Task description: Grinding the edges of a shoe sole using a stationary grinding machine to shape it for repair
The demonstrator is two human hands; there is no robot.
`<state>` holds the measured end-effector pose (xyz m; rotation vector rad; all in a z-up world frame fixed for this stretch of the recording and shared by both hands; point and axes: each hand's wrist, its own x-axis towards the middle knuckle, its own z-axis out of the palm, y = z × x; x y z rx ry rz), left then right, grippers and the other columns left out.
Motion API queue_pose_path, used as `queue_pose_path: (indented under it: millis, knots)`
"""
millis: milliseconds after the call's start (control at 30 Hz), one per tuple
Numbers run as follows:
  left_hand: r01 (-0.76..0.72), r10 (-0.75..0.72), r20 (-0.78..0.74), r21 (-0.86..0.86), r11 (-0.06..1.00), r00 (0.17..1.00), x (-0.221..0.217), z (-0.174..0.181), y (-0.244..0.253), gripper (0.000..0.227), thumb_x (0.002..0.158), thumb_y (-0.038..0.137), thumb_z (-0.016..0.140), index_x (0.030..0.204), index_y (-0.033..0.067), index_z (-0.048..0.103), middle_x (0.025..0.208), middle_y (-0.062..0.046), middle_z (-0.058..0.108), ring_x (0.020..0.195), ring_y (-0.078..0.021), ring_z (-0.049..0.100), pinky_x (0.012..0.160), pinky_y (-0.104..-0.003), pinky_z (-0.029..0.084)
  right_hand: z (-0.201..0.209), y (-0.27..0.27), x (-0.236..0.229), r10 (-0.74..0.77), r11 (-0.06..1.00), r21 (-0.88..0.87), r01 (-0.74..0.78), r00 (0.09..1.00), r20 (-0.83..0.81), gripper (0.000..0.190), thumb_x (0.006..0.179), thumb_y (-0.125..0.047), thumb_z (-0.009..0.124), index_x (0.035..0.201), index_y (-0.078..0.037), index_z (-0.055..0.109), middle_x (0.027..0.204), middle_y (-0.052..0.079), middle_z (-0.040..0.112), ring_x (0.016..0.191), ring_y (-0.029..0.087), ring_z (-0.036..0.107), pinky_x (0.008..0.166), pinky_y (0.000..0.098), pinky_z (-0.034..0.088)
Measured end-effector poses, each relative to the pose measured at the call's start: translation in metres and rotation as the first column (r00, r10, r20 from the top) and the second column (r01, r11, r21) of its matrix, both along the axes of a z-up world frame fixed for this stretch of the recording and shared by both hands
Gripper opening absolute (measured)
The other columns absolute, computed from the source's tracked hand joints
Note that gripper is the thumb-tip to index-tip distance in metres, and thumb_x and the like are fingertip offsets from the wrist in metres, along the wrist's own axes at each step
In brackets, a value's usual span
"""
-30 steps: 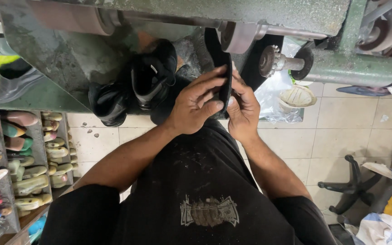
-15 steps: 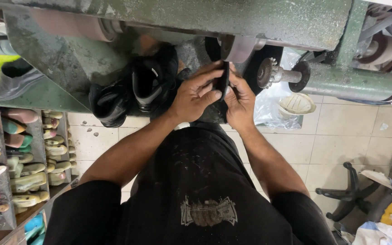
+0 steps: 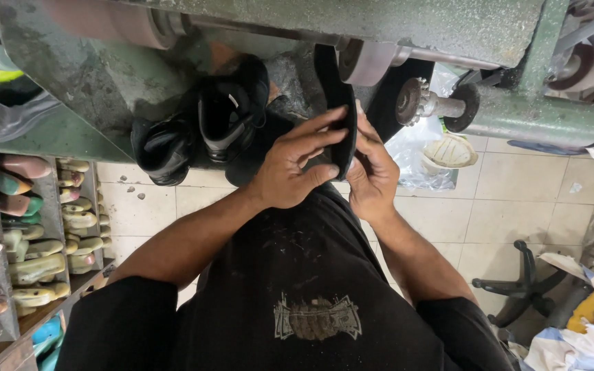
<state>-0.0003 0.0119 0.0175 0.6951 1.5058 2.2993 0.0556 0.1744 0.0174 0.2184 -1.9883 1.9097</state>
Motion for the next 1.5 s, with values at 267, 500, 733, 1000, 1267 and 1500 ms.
queue_pose_path:
  millis: [267, 500, 733, 1000, 1267, 1500]
  knots:
    - [0.005, -0.006, 0.022, 0.039, 0.999, 1.0, -0.016, -0.023, 0.008, 0.047, 0.094, 0.009, 0.079, 0.138, 0.0015, 0.065, 0.158, -0.018, 0.045, 0.146, -0.0314, 0.041, 0.112, -0.048, 0.042, -0.018, 0.006, -0.021, 0.0, 1.0, 0.005, 0.0, 1.0, 0.0, 0.038, 0.105, -0.013, 0.063, 0.137, 0.007, 0.058, 0.152, 0.024, 0.049, 0.15, 0.036, 0.038, 0.126, 0.0533, 0.026]
    - [0.051, -0.048, 0.075, -0.029, 0.998, 0.996, -0.037, -0.051, 0.013, 0.05, 0.099, 0.014, 0.078, 0.145, 0.0071, 0.061, 0.161, -0.015, 0.041, 0.148, -0.0434, 0.033, 0.107, -0.069, 0.034, -0.06, 0.021, -0.036, -0.024, 1.0, 0.002, 0.024, 0.999, 0.025, 0.039, 0.105, -0.013, 0.063, 0.138, 0.006, 0.058, 0.15, 0.02, 0.052, 0.147, 0.031, 0.04, 0.124, 0.0527, 0.027]
    - [-0.001, 0.005, 0.097, -0.039, 0.999, 0.995, -0.05, -0.081, 0.026, 0.049, 0.1, 0.012, 0.077, 0.145, 0.0063, 0.061, 0.158, -0.01, 0.046, 0.148, -0.033, 0.034, 0.109, -0.065, 0.035, -0.059, 0.021, -0.053, -0.062, 0.993, 0.102, 0.052, 0.994, 0.089, 0.032, 0.106, -0.009, 0.062, 0.136, 0.003, 0.063, 0.133, 0.014, 0.062, 0.137, 0.026, 0.05, 0.119, 0.0496, 0.035]
    - [-0.029, 0.025, -0.023, -0.222, 0.975, 0.999, -0.07, -0.106, 0.031, 0.048, 0.104, 0.022, 0.072, 0.148, 0.0107, 0.057, 0.155, -0.017, 0.046, 0.143, -0.0433, 0.042, 0.108, -0.066, 0.044, -0.086, 0.024, -0.07, -0.054, 0.995, 0.089, 0.046, 0.995, 0.082, 0.03, 0.109, -0.012, 0.056, 0.134, 0.003, 0.064, 0.125, 0.018, 0.066, 0.125, 0.029, 0.058, 0.109, 0.051, 0.041]
    - [0.005, -0.001, 0.025, -0.16, 0.987, 1.0, -0.023, -0.014, 0.007, 0.048, 0.102, 0.018, 0.072, 0.147, 0.0063, 0.057, 0.156, -0.018, 0.041, 0.143, -0.0516, 0.039, 0.102, -0.073, 0.041, -0.016, 0.009, -0.028, -0.056, 0.981, 0.186, 0.051, 0.998, 0.021, 0.04, 0.108, -0.022, 0.059, 0.141, 0.001, 0.059, 0.142, 0.019, 0.056, 0.14, 0.035, 0.048, 0.119, 0.0546, 0.032]
    - [-0.085, 0.089, 0.048, -0.09, 0.992, 0.995, -0.018, -0.032, 0.021, 0.039, 0.102, 0.013, 0.072, 0.139, 0.0043, 0.064, 0.152, -0.015, 0.048, 0.143, -0.0397, 0.045, 0.103, -0.067, 0.041, -0.013, 0.006, -0.03, -0.07, 0.986, 0.15, 0.065, 0.997, 0.029, 0.037, 0.109, -0.02, 0.057, 0.135, 0.005, 0.062, 0.139, 0.021, 0.059, 0.141, 0.038, 0.049, 0.12, 0.0547, 0.032]
